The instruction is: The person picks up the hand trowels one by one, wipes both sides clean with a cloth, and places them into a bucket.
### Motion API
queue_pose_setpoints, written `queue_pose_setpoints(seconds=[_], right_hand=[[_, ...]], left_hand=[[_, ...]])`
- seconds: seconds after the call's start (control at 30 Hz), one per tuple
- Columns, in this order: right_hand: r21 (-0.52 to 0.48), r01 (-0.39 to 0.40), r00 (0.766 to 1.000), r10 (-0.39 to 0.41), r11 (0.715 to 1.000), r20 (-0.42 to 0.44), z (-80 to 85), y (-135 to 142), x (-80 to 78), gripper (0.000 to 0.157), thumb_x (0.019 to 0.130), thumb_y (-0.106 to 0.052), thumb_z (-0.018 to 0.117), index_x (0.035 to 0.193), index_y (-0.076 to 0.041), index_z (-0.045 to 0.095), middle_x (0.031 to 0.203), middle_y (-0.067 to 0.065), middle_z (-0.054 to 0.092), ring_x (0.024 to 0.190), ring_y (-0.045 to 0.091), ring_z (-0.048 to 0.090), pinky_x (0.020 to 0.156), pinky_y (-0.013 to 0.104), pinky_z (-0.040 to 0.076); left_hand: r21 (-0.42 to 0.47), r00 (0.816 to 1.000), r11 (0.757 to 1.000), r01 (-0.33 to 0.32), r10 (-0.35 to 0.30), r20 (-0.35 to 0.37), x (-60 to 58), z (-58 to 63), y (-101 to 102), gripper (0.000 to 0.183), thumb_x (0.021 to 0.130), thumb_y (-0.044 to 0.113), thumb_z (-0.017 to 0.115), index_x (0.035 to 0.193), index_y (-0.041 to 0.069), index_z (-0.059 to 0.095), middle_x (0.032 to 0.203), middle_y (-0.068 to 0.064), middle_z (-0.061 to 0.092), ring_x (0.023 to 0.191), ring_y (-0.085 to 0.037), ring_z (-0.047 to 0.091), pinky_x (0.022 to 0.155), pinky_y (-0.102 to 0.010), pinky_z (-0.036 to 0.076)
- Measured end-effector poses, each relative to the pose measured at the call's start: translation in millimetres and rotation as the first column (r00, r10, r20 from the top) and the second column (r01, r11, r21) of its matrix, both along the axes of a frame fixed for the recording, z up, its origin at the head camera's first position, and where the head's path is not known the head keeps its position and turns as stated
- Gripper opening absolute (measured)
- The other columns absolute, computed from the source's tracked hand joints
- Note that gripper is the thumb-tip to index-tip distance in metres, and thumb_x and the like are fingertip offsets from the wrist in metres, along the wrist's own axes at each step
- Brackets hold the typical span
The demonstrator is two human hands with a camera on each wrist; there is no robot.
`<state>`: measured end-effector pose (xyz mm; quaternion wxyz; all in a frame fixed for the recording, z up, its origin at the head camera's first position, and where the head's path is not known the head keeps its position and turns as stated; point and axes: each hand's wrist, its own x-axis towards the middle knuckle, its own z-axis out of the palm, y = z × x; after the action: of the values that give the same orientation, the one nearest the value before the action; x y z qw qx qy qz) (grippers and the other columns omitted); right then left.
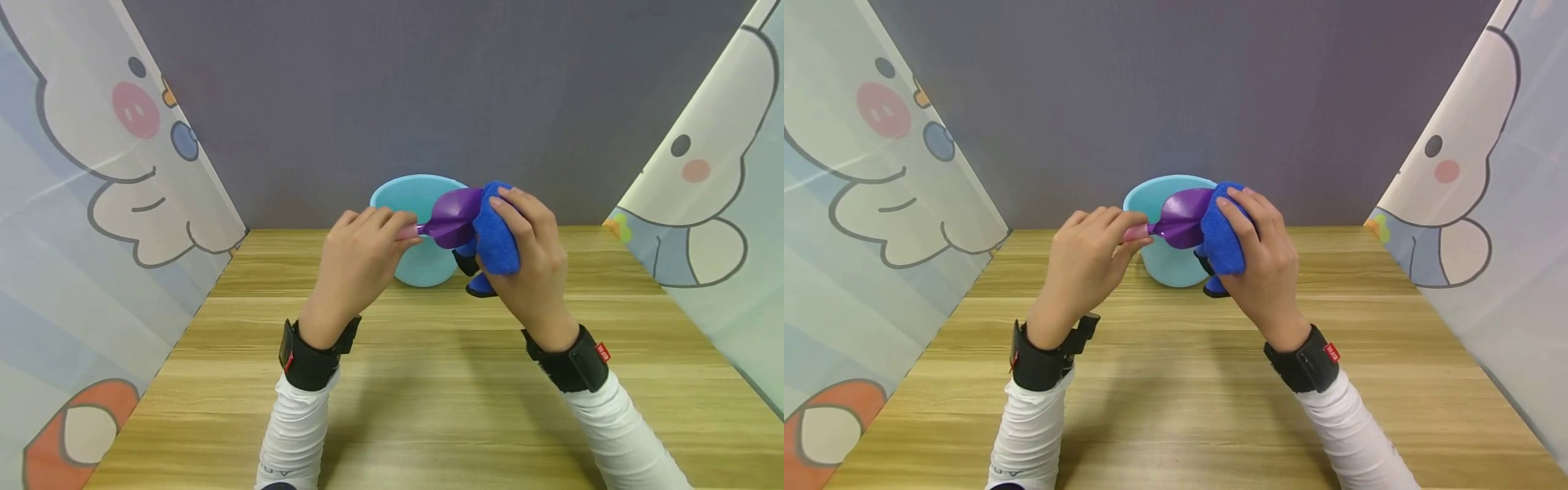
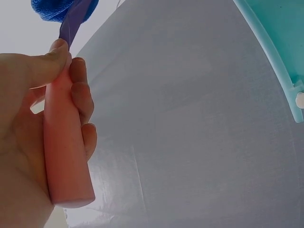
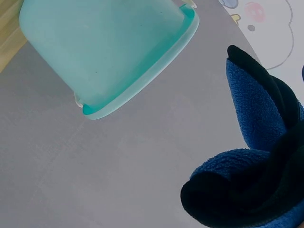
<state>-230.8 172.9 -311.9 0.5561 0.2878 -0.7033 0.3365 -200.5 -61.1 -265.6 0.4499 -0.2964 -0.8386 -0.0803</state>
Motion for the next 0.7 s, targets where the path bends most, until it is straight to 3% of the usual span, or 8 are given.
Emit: queue_pose_setpoints(seconds=[0.7], right_hand=[[-0.023,0.031,0.999,-0.031,0.999,0.016,0.6,6.7,-3.2,0.050,0.080,-0.007,0.080,0.127,-0.011,0.063,0.132,0.016,0.064,0.126,0.039,0.061,0.111,0.047,0.048]], left_hand=[[0.011,1.000,1.000,-0.008,0.008,-0.006,-2.4,-0.7,0.6,0.019,0.097,0.030,0.070,0.107,0.014,0.073,0.091,-0.001,0.073,0.079,-0.018,0.067,0.069,-0.032,0.046]])
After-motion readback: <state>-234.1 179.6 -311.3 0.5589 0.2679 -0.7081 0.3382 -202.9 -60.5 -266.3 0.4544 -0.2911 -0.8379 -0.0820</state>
